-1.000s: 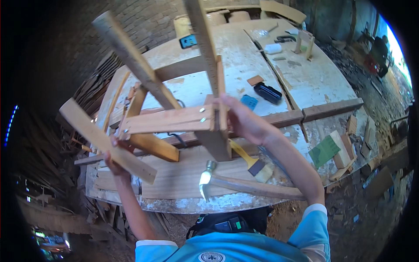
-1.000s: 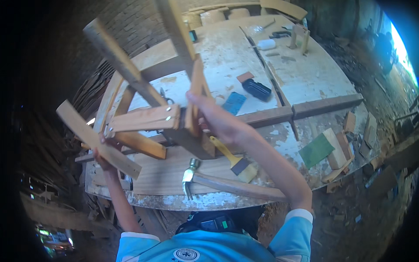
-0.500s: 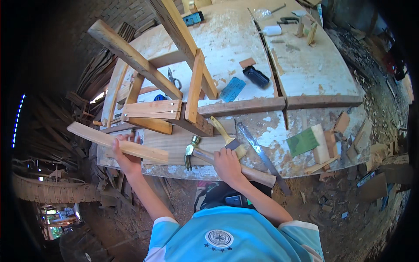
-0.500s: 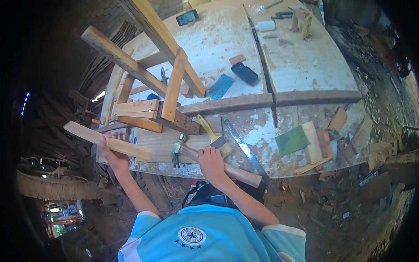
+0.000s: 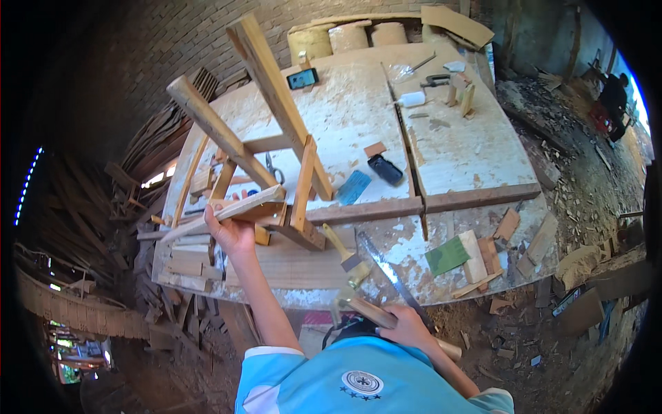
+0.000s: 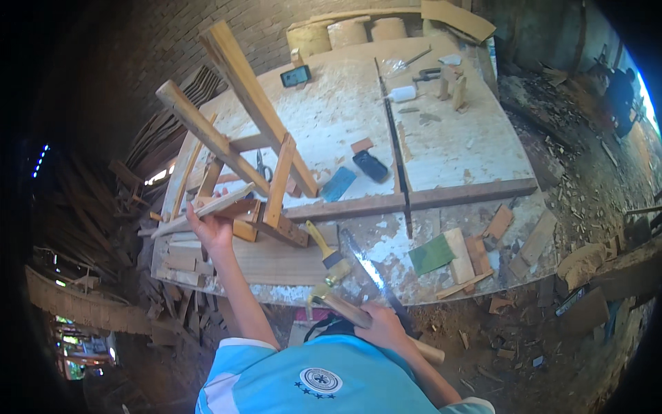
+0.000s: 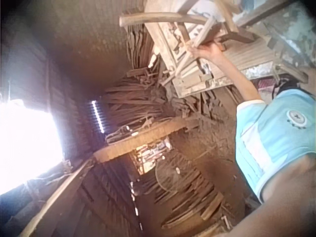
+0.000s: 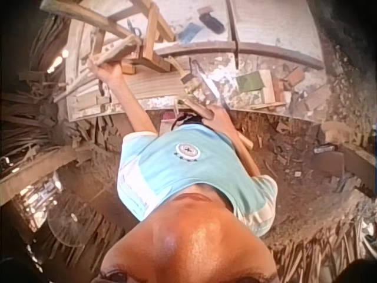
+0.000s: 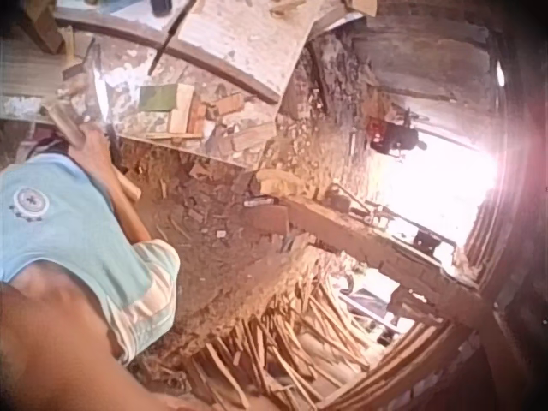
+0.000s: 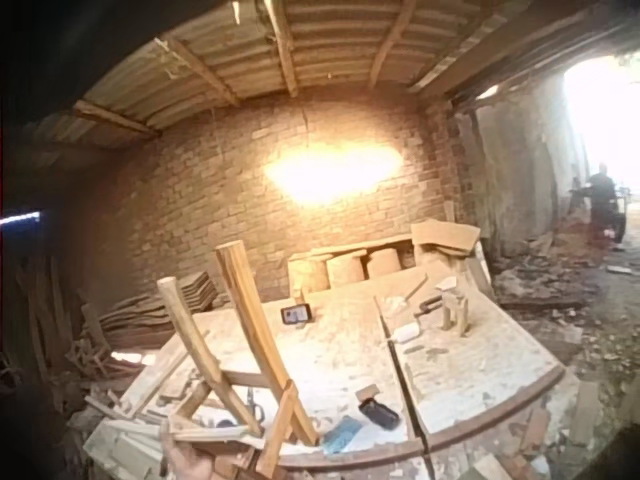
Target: The recorder is assembling a wooden chair using a hammer and wooden pieces.
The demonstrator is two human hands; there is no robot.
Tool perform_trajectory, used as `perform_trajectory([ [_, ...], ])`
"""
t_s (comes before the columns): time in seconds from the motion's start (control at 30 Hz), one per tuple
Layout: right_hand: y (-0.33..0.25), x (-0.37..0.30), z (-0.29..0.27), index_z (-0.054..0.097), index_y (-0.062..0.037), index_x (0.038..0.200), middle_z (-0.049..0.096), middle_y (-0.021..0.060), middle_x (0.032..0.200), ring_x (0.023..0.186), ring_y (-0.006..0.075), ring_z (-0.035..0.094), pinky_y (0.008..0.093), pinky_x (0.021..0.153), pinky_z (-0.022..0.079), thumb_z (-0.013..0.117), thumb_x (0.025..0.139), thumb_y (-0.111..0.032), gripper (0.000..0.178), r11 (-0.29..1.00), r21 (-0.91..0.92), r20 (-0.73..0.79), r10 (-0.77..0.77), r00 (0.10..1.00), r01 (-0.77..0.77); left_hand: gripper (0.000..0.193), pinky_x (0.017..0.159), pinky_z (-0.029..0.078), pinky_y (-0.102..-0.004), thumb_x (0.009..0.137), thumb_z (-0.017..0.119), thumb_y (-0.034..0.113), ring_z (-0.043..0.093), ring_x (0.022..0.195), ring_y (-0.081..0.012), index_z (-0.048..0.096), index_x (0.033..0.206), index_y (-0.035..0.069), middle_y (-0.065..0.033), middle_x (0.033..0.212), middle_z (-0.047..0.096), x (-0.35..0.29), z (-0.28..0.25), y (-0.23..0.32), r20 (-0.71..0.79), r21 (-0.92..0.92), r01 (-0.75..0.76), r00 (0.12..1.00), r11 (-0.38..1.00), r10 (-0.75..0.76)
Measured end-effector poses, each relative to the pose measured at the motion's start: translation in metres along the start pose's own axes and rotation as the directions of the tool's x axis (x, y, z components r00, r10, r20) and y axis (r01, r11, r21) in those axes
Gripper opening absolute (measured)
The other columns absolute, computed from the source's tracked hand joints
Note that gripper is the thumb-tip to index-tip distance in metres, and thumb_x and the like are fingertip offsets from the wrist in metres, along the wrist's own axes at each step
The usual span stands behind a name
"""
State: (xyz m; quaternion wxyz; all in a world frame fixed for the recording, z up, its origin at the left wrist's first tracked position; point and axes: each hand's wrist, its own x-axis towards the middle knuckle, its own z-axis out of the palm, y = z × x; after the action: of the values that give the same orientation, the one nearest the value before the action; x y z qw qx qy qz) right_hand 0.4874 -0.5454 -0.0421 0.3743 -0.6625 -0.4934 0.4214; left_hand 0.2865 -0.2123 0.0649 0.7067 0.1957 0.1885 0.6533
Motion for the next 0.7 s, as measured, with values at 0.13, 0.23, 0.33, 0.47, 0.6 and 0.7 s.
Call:
perform_trajectory([
  [0.13, 0.017, -0.024, -0.027, 0.062, 0.0025, 0.100, 0.063, 0.0194, 0.082, 0.074, 0.0305, 0.062, 0.0364, 0.070, 0.049, 0.072, 0.063, -0.021, 0.045, 0.980, 0.149, -0.115, 0.151, 0.982, -0.133, 0.036, 0.084, 0.049, -0.0454, 0.073, 0.075, 0.038, 0.054, 0.085, -0.0253, 0.050, 0.078, 0.012, -0.0090, 0.090, 0.051, 0.006, 0.008, -0.004, -0.147, 0.113, -0.003, 0.989, 0.994, 0.019],
  [0.23, 0.031, -0.047, -0.041, 0.063, 0.0036, 0.099, 0.061, 0.0122, 0.077, 0.071, 0.0175, 0.058, 0.0304, 0.067, 0.046, 0.071, 0.064, -0.017, 0.042, 0.933, 0.296, -0.209, 0.271, 0.940, -0.204, 0.037, 0.083, 0.049, -0.0441, 0.074, 0.075, 0.038, 0.055, 0.080, -0.0241, 0.049, 0.080, 0.012, -0.0087, 0.087, 0.051, 0.007, 0.022, -0.004, -0.124, 0.171, -0.060, 0.989, 0.983, 0.082],
  [0.33, 0.041, -0.061, -0.056, 0.062, 0.0048, 0.093, 0.054, 0.0006, 0.068, 0.062, 0.0071, 0.049, 0.0254, 0.054, 0.041, 0.068, 0.067, -0.009, 0.030, 0.864, 0.460, -0.320, 0.378, 0.869, -0.206, 0.041, 0.082, 0.049, -0.0432, 0.074, 0.075, 0.038, 0.055, 0.079, -0.0243, 0.048, 0.087, 0.010, -0.0095, 0.087, 0.052, 0.006, 0.051, -0.019, -0.086, 0.248, -0.204, 0.969, 0.947, 0.232],
  [0.47, 0.039, -0.072, -0.077, 0.060, 0.0042, 0.080, 0.045, -0.0022, 0.060, 0.056, 0.0056, 0.041, 0.0246, 0.048, 0.034, 0.066, 0.066, -0.008, 0.020, 0.880, 0.403, -0.485, 0.438, 0.757, -0.251, 0.053, 0.091, 0.045, -0.0432, 0.074, 0.073, 0.040, 0.054, 0.100, -0.0286, 0.047, 0.107, 0.006, -0.0131, 0.104, 0.053, 0.029, 0.070, -0.031, -0.094, 0.319, -0.251, 0.951, 0.914, 0.294],
  [0.6, 0.063, -0.106, -0.081, 0.063, 0.0055, 0.082, 0.054, 0.0037, 0.060, 0.058, 0.0080, 0.050, 0.0271, 0.051, 0.040, 0.065, 0.062, -0.010, 0.026, 0.890, 0.349, -0.548, 0.447, 0.707, -0.293, 0.073, 0.096, 0.042, -0.0415, 0.077, 0.070, 0.041, 0.051, 0.110, -0.0280, 0.040, 0.131, 0.003, -0.0155, 0.119, 0.051, 0.080, 0.068, -0.033, -0.086, 0.384, -0.272, 0.941, 0.882, 0.327],
  [0.7, 0.056, -0.118, -0.078, 0.063, 0.0060, 0.085, 0.056, 0.0080, 0.062, 0.059, 0.0092, 0.051, 0.0277, 0.054, 0.042, 0.066, 0.064, -0.012, 0.028, 0.816, 0.536, -0.464, 0.498, 0.732, -0.215, 0.068, 0.088, 0.043, -0.0413, 0.073, 0.072, 0.044, 0.052, 0.100, -0.0279, 0.052, 0.118, -0.003, -0.0191, 0.117, 0.052, 0.100, 0.075, -0.064, -0.039, 0.305, -0.390, 0.906, 0.869, 0.421],
])
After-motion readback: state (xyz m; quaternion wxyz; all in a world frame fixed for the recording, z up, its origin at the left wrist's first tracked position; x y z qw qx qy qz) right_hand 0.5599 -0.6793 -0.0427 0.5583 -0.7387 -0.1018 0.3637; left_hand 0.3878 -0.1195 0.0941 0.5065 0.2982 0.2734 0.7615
